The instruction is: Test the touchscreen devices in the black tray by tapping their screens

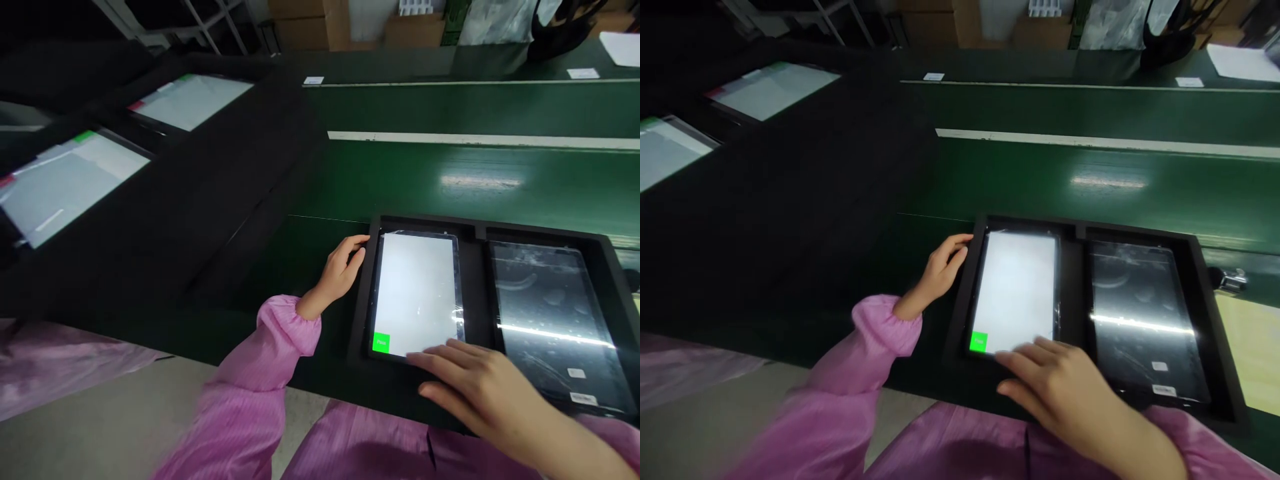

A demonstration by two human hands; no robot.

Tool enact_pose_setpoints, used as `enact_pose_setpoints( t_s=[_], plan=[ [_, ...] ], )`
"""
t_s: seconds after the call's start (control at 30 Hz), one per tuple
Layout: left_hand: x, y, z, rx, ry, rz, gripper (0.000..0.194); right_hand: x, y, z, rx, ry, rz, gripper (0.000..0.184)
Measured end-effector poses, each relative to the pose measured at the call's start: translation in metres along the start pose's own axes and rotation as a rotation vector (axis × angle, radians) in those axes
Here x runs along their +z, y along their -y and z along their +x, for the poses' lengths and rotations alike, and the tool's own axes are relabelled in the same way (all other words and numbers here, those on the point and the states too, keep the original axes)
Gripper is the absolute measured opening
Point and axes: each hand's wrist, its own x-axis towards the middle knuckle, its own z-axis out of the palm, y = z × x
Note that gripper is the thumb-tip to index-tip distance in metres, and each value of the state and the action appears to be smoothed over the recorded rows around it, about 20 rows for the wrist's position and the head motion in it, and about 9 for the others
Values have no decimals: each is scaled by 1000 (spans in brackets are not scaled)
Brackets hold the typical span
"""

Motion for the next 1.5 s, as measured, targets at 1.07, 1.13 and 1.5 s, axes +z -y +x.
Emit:
enact_pose_setpoints(
  t_s=[1.07, 1.13, 1.5],
  plan=[
    [-2, -11, -6, -43, -4, 30, 51, -28, -52, -55, 275, -670, -653, 23],
    [-10, -14, -9, -49, -30, 44, 44, -39, -63, -68, 317, -691, -697, 26],
    [-10, 4, 20, -172, -3, 226, 44, -84, -156, -35, 610, -299, -431, 35]
  ],
)
